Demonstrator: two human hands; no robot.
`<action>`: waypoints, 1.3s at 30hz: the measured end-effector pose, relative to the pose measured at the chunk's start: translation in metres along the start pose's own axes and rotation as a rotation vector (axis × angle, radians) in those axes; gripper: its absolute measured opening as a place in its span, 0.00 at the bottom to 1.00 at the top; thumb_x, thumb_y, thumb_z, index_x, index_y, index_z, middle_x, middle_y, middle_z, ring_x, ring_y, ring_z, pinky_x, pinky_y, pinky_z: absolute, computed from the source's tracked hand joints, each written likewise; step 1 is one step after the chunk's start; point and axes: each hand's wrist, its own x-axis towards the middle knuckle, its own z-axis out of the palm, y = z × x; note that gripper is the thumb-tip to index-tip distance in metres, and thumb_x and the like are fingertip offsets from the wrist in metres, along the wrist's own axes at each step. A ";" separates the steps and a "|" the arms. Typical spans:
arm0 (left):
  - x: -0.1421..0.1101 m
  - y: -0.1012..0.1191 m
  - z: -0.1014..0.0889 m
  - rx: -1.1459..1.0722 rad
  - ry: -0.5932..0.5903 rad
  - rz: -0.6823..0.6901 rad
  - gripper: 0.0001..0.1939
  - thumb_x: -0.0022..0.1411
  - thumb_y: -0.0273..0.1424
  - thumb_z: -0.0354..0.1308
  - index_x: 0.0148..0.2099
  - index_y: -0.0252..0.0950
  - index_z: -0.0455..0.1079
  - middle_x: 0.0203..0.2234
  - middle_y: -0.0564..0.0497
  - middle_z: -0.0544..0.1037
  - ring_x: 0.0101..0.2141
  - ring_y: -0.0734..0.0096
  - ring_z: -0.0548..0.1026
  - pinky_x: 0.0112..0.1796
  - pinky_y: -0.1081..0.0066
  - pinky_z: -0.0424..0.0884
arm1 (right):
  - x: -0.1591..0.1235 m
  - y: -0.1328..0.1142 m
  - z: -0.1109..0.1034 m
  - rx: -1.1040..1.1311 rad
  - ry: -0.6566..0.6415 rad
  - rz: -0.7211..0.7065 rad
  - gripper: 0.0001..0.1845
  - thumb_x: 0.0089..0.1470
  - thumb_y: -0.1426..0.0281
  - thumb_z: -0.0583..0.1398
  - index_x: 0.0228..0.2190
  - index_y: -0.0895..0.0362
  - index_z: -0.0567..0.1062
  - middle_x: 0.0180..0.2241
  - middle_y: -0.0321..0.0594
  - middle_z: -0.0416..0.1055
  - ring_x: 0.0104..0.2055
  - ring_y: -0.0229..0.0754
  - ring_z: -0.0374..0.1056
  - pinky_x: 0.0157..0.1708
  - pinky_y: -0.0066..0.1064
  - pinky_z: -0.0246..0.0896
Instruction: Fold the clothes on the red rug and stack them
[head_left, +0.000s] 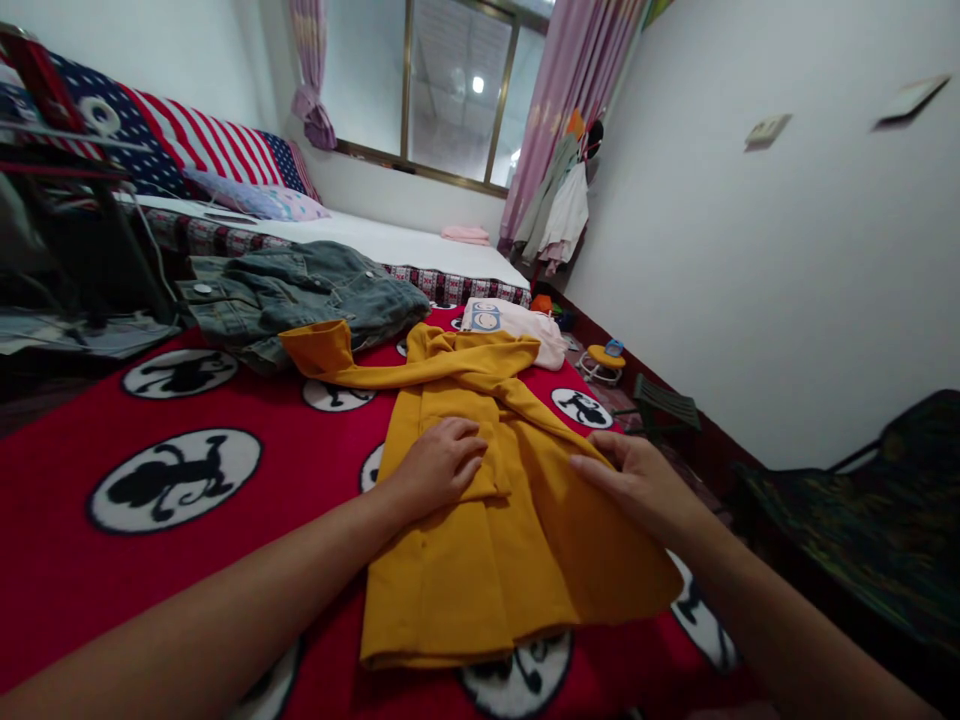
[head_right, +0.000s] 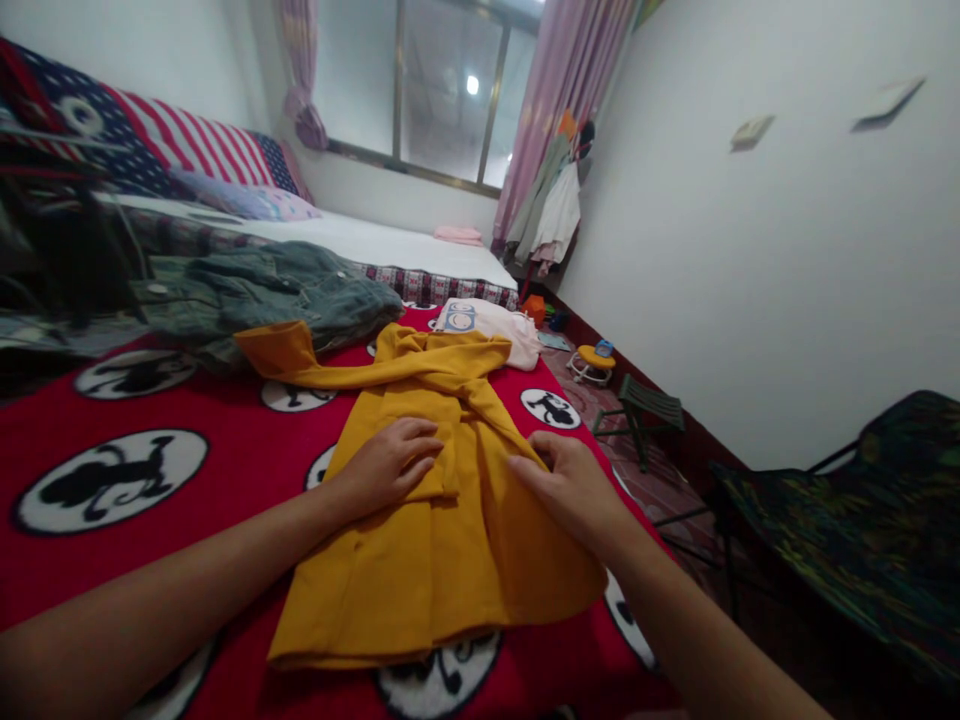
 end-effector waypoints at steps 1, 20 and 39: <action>0.000 0.000 0.000 -0.004 0.000 0.001 0.12 0.63 0.27 0.54 0.45 0.34 0.76 0.49 0.42 0.75 0.51 0.59 0.70 0.53 0.59 0.67 | -0.002 -0.010 0.007 0.029 -0.008 -0.045 0.14 0.51 0.59 0.58 0.24 0.56 0.68 0.22 0.34 0.65 0.23 0.35 0.59 0.22 0.25 0.49; 0.010 -0.007 -0.009 -0.018 0.130 -0.007 0.22 0.60 0.24 0.54 0.56 0.40 0.70 0.55 0.44 0.70 0.54 0.59 0.69 0.55 0.58 0.66 | 0.186 0.029 0.015 0.052 0.311 0.031 0.13 0.49 0.76 0.57 0.39 0.61 0.73 0.26 0.37 0.73 0.20 0.34 0.68 0.21 0.24 0.62; 0.014 -0.123 -0.056 0.348 0.147 -0.612 0.20 0.63 0.38 0.54 0.53 0.35 0.73 0.41 0.43 0.79 0.43 0.54 0.75 0.43 0.62 0.70 | 0.280 0.016 -0.010 -0.587 -0.186 0.141 0.35 0.45 0.77 0.62 0.57 0.56 0.69 0.18 0.32 0.69 0.17 0.35 0.63 0.22 0.27 0.61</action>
